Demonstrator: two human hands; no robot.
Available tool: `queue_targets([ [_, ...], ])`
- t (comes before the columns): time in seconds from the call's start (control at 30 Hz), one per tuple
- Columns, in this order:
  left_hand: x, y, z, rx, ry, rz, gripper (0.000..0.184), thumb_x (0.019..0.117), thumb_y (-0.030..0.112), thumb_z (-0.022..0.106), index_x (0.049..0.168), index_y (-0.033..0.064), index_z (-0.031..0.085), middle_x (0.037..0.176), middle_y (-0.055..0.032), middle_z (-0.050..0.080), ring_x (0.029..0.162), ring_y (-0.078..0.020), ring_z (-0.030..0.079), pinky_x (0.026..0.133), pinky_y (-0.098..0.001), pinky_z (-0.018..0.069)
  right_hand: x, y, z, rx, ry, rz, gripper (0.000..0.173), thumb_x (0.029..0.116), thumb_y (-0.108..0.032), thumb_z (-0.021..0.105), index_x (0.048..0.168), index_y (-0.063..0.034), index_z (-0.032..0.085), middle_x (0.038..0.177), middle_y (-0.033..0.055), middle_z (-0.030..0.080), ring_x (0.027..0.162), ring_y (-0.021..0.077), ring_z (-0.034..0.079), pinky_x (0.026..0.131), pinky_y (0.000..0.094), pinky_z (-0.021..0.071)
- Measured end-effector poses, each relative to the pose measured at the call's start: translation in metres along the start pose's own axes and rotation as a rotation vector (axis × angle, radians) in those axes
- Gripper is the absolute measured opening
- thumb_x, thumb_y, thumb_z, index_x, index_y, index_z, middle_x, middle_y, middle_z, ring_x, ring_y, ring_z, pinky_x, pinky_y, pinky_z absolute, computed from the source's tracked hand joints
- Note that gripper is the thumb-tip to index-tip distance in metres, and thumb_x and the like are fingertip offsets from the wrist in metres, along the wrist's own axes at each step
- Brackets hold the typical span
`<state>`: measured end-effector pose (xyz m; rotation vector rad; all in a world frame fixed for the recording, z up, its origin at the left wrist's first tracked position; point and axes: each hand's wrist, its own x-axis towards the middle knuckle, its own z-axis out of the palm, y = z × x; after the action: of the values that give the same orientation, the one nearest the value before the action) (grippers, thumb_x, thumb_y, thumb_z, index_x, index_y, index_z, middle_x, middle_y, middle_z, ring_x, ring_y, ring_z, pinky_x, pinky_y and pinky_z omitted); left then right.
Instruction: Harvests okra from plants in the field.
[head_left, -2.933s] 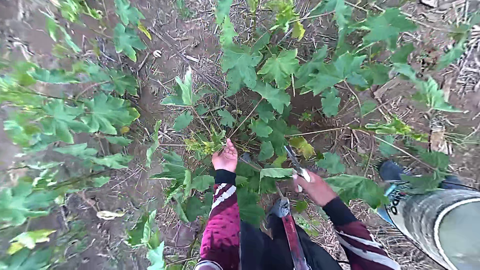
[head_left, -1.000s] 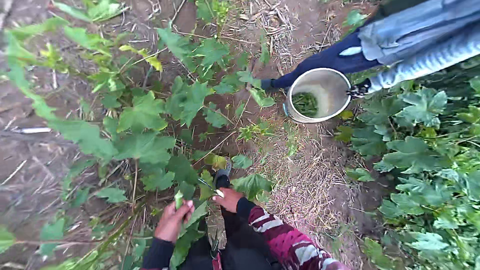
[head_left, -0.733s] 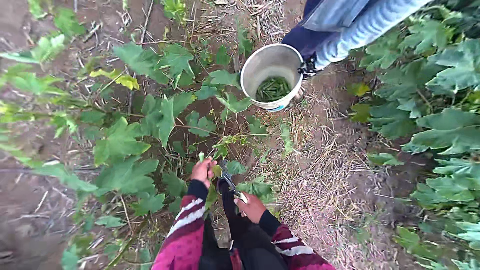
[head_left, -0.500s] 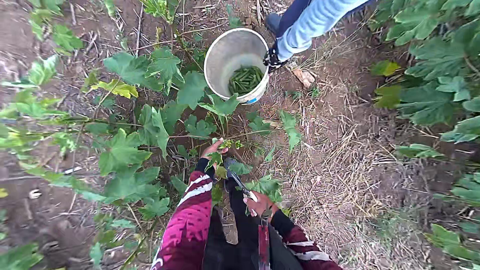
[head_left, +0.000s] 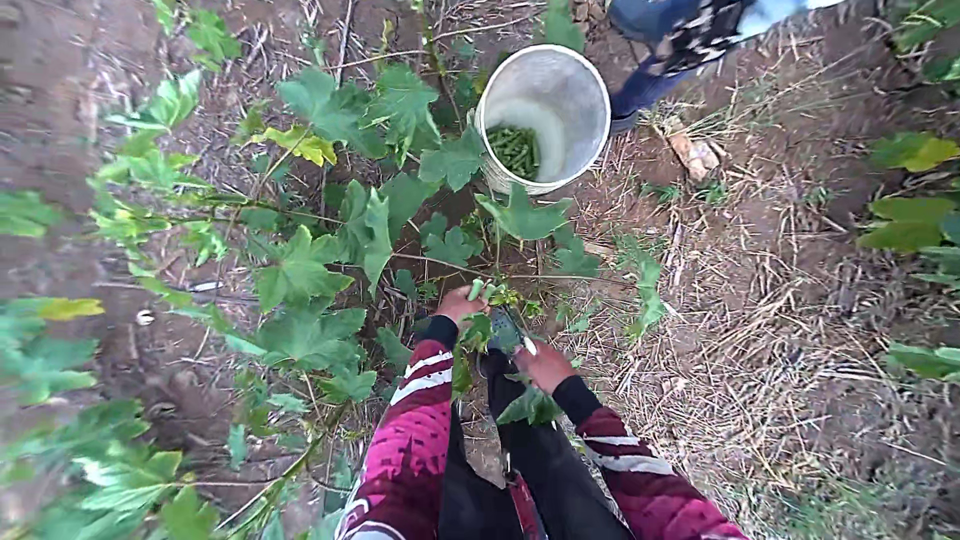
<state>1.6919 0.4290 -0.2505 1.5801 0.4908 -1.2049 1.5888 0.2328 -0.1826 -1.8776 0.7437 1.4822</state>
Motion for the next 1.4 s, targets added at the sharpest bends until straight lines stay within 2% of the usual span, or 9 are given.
queue_targets([
  [0.17, -0.005, -0.001, -0.011, 0.111, 0.035, 0.050, 0.031, 0.0995, 0.018, 0.068, 0.127, 0.0031, 0.066, 0.116, -0.0183, 0.070, 0.106, -0.0292, 0.067, 0.098, -0.0515, 0.0521, 0.003, -0.050, -0.013, -0.223, 0.102, 0.026, 0.061, 0.1078, -0.052, 0.040, 0.136, -0.0016, 0.059, 0.123, 0.0257, 0.068, 0.117, 0.0423, 0.065, 0.100, 0.0642, 0.0486],
  [0.27, -0.003, -0.008, -0.015, 0.140, 0.056, 0.082, 0.029, 0.1005, 0.020, 0.066, 0.124, 0.0043, 0.068, 0.114, -0.0189, 0.071, 0.106, -0.0313, 0.068, 0.097, -0.0546, 0.0522, 0.009, -0.064, -0.013, -0.275, 0.128, 0.037, 0.061, 0.1078, -0.053, 0.039, 0.131, -0.0016, 0.062, 0.118, 0.0243, 0.069, 0.111, 0.0399, 0.068, 0.096, 0.0627, 0.0509],
  [0.43, 0.005, -0.013, -0.019, 0.251, 0.048, 0.120, 0.029, 0.1015, 0.026, 0.066, 0.121, 0.0045, 0.069, 0.112, -0.0202, 0.071, 0.105, -0.0353, 0.068, 0.095, -0.0597, 0.0522, 0.013, -0.078, -0.013, -0.338, 0.172, 0.073, 0.058, 0.1082, -0.051, 0.040, 0.132, -0.0033, 0.062, 0.119, 0.0241, 0.069, 0.114, 0.0413, 0.067, 0.097, 0.0638, 0.0499],
  [0.63, 0.010, -0.010, -0.026, 0.298, 0.034, 0.132, 0.027, 0.1021, 0.025, 0.064, 0.119, 0.0057, 0.070, 0.109, -0.0194, 0.071, 0.102, -0.0350, 0.069, 0.092, -0.0598, 0.0532, 0.013, -0.087, -0.014, -0.441, 0.191, 0.120, 0.058, 0.1076, -0.053, 0.039, 0.137, -0.0075, 0.060, 0.126, 0.0224, 0.068, 0.121, 0.0400, 0.065, 0.099, 0.0644, 0.0490],
  [0.73, 0.014, -0.006, -0.029, 0.351, 0.012, 0.117, 0.027, 0.1014, 0.026, 0.064, 0.121, 0.0078, 0.070, 0.112, -0.0171, 0.072, 0.106, -0.0323, 0.069, 0.096, -0.0576, 0.0525, 0.013, -0.092, -0.018, -0.503, 0.187, 0.143, 0.060, 0.1077, -0.055, 0.036, 0.139, -0.0085, 0.058, 0.127, 0.0214, 0.068, 0.122, 0.0392, 0.064, 0.099, 0.0636, 0.0495],
  [1.1, 0.018, -0.007, -0.031, 0.345, 0.049, 0.146, 0.026, 0.0998, 0.024, 0.067, 0.118, 0.0066, 0.070, 0.108, -0.0183, 0.072, 0.103, -0.0332, 0.069, 0.094, -0.0585, 0.0532, 0.016, -0.086, -0.034, -0.564, 0.180, 0.072, 0.062, 0.1070, -0.057, 0.037, 0.142, -0.0088, 0.056, 0.129, 0.0224, 0.067, 0.121, 0.0411, 0.065, 0.098, 0.0640, 0.0501],
  [1.17, 0.015, -0.011, -0.037, 0.254, 0.085, 0.133, 0.028, 0.1004, 0.024, 0.067, 0.121, 0.0056, 0.069, 0.107, -0.0185, 0.071, 0.098, -0.0323, 0.069, 0.092, -0.0570, 0.0544, 0.010, -0.080, -0.038, -0.569, 0.142, 0.056, 0.069, 0.1075, -0.058, 0.035, 0.150, -0.0049, 0.049, 0.137, 0.0263, 0.062, 0.126, 0.0461, 0.060, 0.102, 0.0683, 0.0463],
  [1.3, -0.015, -0.006, -0.050, -0.053, 0.160, 0.112, 0.034, 0.1052, 0.020, 0.058, 0.135, 0.0043, 0.058, 0.107, -0.0136, 0.072, 0.082, -0.0214, 0.069, 0.078, -0.0409, 0.0588, 0.002, -0.036, -0.036, -0.454, 0.078, -0.029, 0.063, 0.1047, -0.060, 0.045, 0.137, -0.0081, 0.060, 0.115, 0.0236, 0.071, 0.110, 0.0436, 0.068, 0.093, 0.0664, 0.0516],
  [1.4, -0.040, 0.043, -0.048, -0.215, 0.188, 0.168, 0.029, 0.1051, 0.015, 0.059, 0.132, 0.0045, 0.059, 0.098, -0.0093, 0.071, 0.073, -0.0149, 0.067, 0.069, -0.0319, 0.0574, -0.020, 0.000, -0.029, -0.370, -0.010, -0.051, 0.060, 0.1036, -0.059, 0.048, 0.133, -0.0087, 0.062, 0.111, 0.0217, 0.071, 0.106, 0.0411, 0.069, 0.093, 0.0657, 0.0519],
])
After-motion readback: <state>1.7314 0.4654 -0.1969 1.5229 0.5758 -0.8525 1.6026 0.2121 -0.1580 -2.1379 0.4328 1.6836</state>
